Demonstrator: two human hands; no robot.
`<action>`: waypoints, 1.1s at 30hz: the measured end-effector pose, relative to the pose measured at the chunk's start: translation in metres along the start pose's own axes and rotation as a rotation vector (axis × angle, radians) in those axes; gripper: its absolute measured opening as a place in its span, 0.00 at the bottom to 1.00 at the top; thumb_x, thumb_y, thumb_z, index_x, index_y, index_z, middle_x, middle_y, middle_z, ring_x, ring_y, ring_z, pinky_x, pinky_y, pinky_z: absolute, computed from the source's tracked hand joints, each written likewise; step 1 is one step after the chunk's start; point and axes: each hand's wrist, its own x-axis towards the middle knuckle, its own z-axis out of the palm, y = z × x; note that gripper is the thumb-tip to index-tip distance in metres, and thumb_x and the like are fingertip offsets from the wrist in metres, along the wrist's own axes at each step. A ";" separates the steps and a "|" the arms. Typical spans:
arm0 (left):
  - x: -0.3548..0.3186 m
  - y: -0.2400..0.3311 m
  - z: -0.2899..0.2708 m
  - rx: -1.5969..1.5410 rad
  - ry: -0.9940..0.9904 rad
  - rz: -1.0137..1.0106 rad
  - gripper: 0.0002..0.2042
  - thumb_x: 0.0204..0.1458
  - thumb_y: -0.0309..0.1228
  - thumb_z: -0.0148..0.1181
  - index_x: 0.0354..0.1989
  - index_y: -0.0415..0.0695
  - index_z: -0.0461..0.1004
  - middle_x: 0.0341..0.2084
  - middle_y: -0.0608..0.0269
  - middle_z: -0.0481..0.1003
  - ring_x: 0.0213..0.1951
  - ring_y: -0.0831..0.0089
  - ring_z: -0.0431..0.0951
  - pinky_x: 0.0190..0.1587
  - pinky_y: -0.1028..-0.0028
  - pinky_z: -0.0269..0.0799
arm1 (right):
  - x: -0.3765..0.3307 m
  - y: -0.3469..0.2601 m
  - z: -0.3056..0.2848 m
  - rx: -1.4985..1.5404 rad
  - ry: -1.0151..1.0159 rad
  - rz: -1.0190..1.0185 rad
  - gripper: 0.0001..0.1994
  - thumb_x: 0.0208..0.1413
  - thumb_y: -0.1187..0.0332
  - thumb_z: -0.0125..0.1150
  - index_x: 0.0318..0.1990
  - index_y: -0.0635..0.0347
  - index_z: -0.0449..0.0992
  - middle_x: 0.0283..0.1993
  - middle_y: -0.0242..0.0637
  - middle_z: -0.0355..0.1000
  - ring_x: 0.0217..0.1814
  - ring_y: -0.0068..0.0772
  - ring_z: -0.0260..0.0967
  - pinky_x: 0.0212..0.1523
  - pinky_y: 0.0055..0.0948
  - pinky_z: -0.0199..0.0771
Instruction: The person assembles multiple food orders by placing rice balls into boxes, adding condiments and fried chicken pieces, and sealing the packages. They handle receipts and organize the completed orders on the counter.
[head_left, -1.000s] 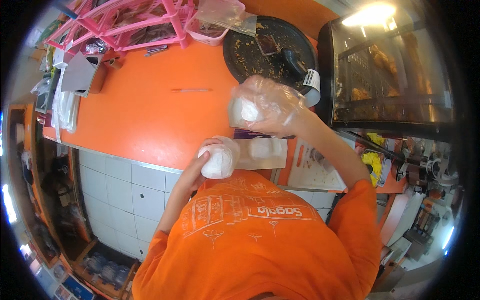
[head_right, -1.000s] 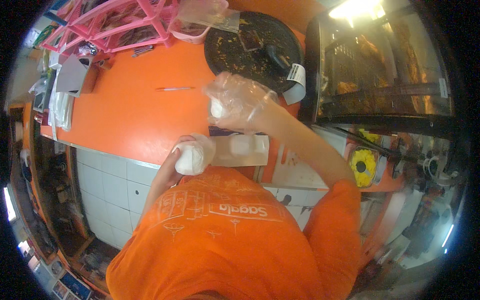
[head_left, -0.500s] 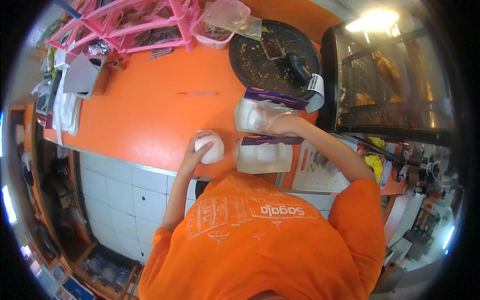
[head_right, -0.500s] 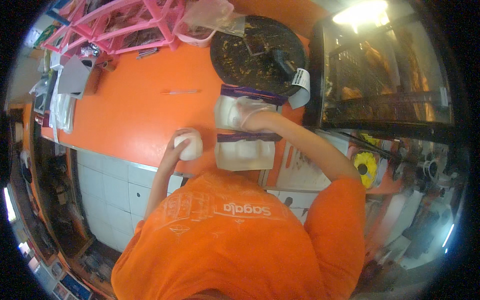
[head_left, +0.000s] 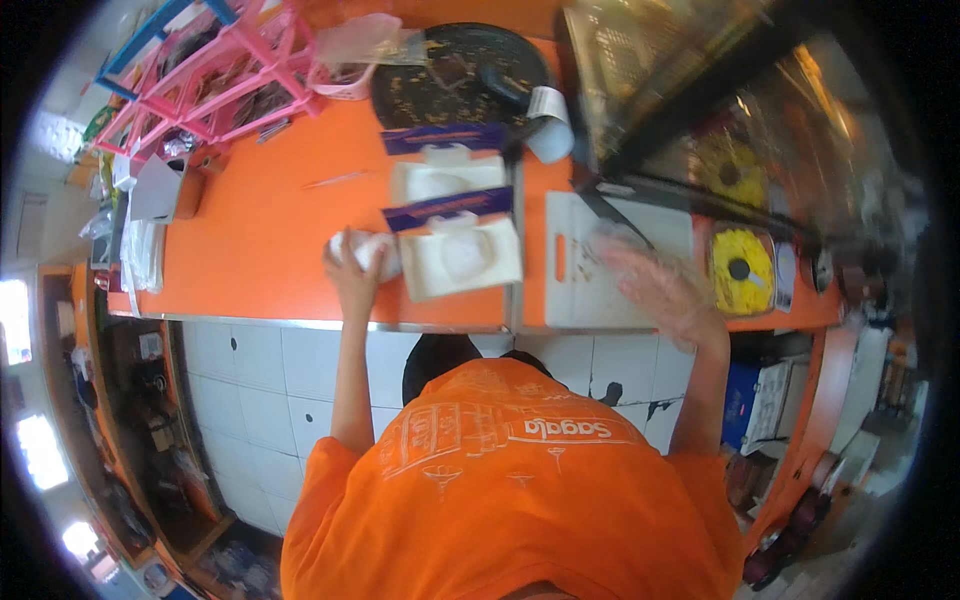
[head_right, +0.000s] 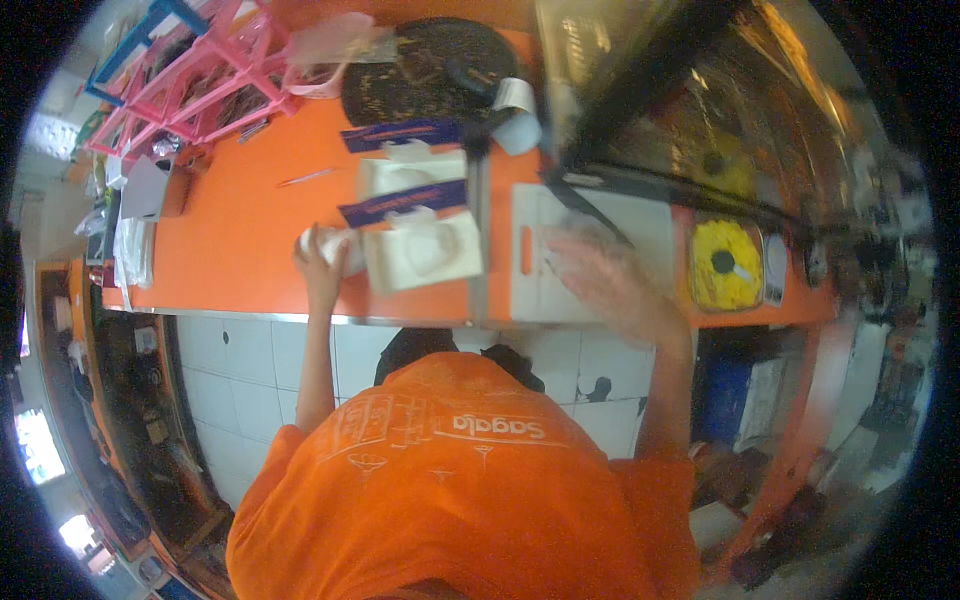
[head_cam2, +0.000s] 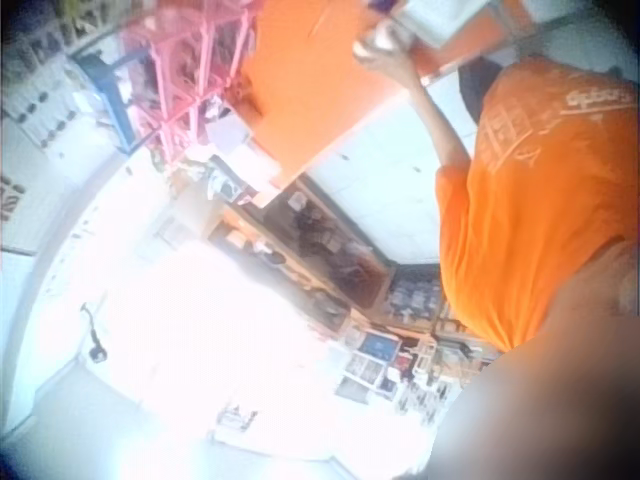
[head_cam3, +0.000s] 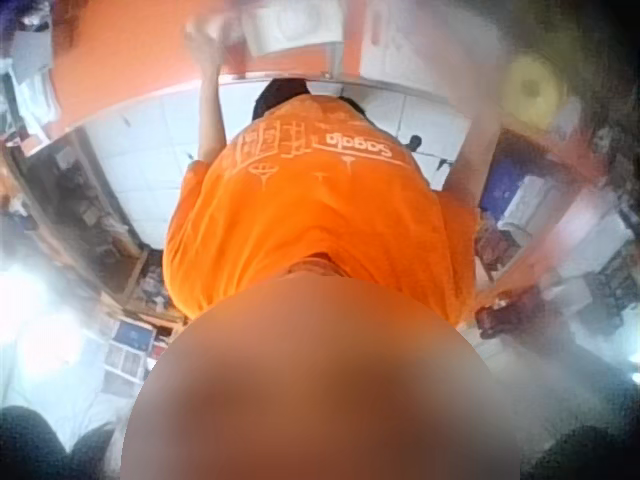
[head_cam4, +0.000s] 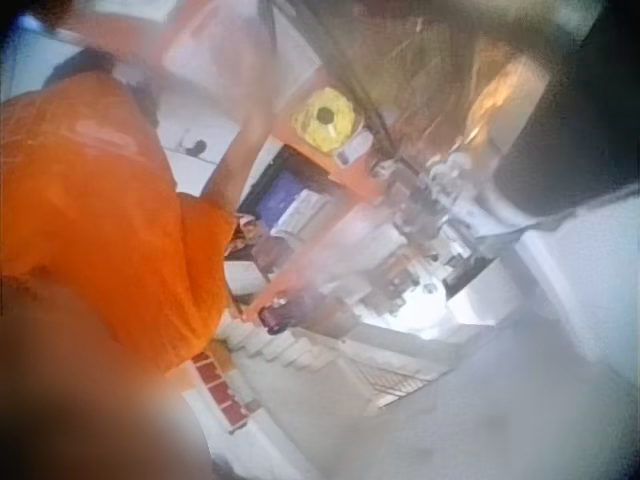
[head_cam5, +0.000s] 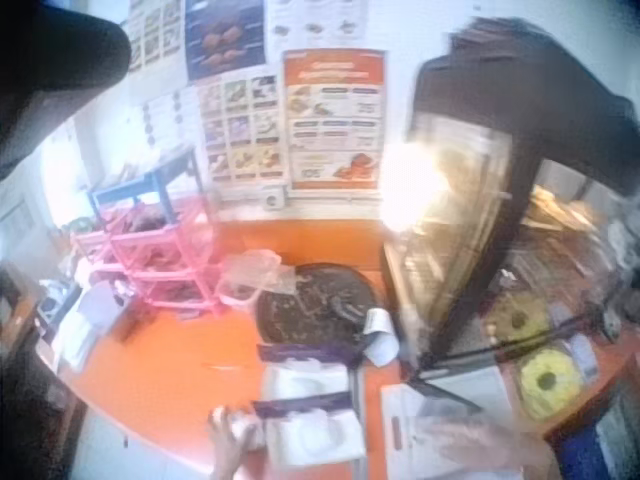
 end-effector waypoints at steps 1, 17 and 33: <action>-0.002 0.000 0.004 -0.017 0.046 0.028 0.39 0.50 0.54 0.62 0.67 0.46 0.58 0.62 0.30 0.51 0.63 0.35 0.53 0.63 0.47 0.55 | -0.039 0.014 0.001 0.137 0.026 0.113 0.19 0.63 0.69 0.52 0.60 0.59 0.68 0.62 0.40 0.67 0.62 0.34 0.64 0.64 0.30 0.60; -0.296 0.444 0.141 -0.686 -0.978 0.750 0.21 0.63 0.35 0.44 0.16 0.39 0.62 0.12 0.61 0.61 0.17 0.68 0.63 0.21 0.66 0.56 | -0.486 0.175 0.042 0.067 0.609 0.649 0.23 0.63 0.52 0.49 0.56 0.61 0.69 0.59 0.50 0.67 0.62 0.50 0.63 0.63 0.42 0.61; -0.515 0.584 0.716 -0.265 -1.591 0.361 0.19 0.66 0.43 0.42 0.27 0.45 0.71 0.20 0.67 0.70 0.24 0.77 0.69 0.27 0.75 0.63 | -0.536 0.480 -0.063 0.618 0.767 1.085 0.18 0.62 0.57 0.47 0.53 0.54 0.72 0.53 0.49 0.71 0.55 0.49 0.70 0.54 0.46 0.70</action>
